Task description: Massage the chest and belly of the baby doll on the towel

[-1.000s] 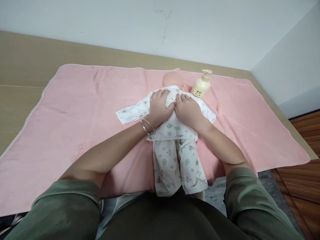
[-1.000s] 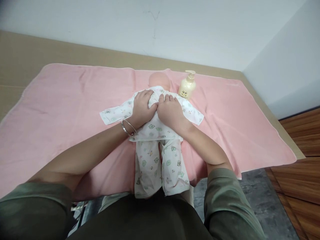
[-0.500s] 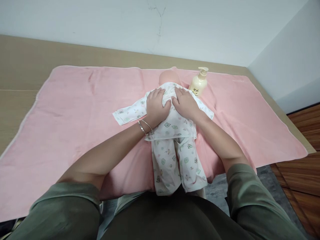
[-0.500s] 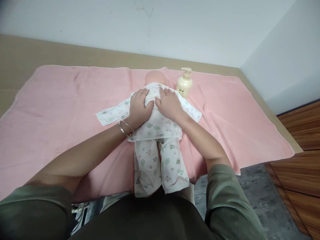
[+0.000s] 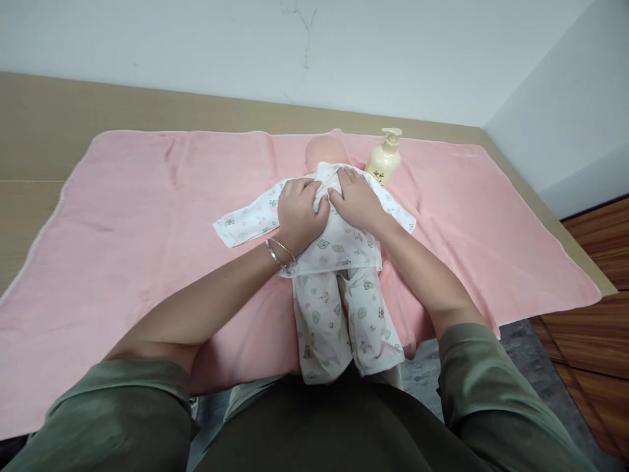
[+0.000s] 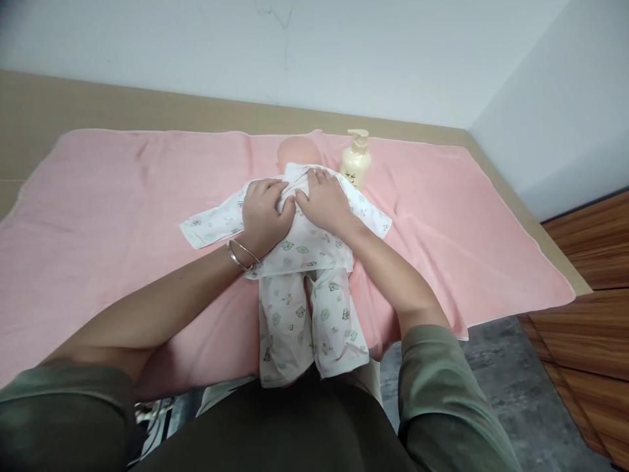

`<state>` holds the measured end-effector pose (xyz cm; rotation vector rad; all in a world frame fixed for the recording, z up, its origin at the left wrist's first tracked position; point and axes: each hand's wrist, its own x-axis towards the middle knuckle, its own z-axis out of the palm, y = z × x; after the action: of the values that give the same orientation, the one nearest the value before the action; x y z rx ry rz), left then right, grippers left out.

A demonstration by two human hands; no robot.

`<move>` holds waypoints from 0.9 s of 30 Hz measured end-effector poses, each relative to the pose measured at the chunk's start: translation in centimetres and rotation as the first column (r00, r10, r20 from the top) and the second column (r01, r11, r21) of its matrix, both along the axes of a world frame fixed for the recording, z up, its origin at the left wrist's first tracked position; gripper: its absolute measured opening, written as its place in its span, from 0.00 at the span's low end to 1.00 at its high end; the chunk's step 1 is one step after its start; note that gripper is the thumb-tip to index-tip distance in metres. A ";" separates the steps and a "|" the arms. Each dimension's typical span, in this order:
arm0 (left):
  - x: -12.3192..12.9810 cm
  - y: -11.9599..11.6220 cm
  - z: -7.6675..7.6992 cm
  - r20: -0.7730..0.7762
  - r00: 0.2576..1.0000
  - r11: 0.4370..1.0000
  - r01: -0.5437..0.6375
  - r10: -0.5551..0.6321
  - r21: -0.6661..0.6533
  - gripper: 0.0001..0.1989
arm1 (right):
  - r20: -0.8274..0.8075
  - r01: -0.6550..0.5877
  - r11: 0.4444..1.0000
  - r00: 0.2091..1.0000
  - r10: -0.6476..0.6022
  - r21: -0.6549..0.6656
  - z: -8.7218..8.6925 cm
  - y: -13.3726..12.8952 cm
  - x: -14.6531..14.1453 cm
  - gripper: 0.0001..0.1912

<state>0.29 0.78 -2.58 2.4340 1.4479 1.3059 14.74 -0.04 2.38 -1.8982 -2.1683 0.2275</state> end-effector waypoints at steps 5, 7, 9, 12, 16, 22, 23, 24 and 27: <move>0.0 0.6 -0.2 0.021 1.000 0.995 -0.006 0.008 -0.095 0.21 | 0.002 0.038 0.997 0.999 -0.038 0.064 -0.6 -0.4 -0.6 0.31; 0.0 0.8 -0.2 0.024 1.000 0.991 -0.001 0.005 -0.136 0.22 | 0.008 0.047 0.996 0.999 -0.048 0.075 -0.8 -0.6 -0.8 0.30; 0.0 0.8 -0.1 0.020 1.000 0.988 0.008 -0.005 -0.154 0.23 | 0.012 0.058 0.994 0.998 -0.060 0.089 -0.9 -0.7 -1.0 0.30; -0.1 0.6 0.1 0.006 1.000 0.989 0.020 -0.019 -0.147 0.23 | 0.007 0.070 0.991 0.997 -0.071 0.111 -0.9 -0.8 -1.1 0.29; -0.1 0.4 0.2 -0.002 1.000 0.992 0.002 -0.003 -0.130 0.23 | 0.004 0.069 0.991 0.998 -0.070 0.116 -0.9 -0.8 -1.0 0.29; 0.0 0.4 0.2 -0.029 1.000 0.993 -0.013 0.010 -0.118 0.23 | 0.022 0.076 0.991 0.997 -0.079 0.114 -0.7 -0.9 -1.1 0.29; -0.1 0.4 0.2 -0.029 1.000 0.993 -0.013 0.010 -0.120 0.23 | 0.031 0.077 0.991 0.996 -0.081 0.111 -0.6 -1.1 -1.2 0.29; -0.1 0.4 0.2 -0.027 1.000 0.993 -0.011 0.007 -0.121 0.23 | 0.041 0.077 0.991 0.996 -0.081 0.106 -0.5 -1.2 -1.3 0.29; -0.1 0.4 0.2 -0.022 1.000 0.994 -0.004 0.002 -0.114 0.22 | 0.060 0.066 0.993 0.996 -0.071 0.095 0.1 -1.8 -1.4 0.27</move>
<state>0.21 1.14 -2.33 2.3826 1.4878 1.1659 13.35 -1.82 2.46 -1.9486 -2.1097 0.0522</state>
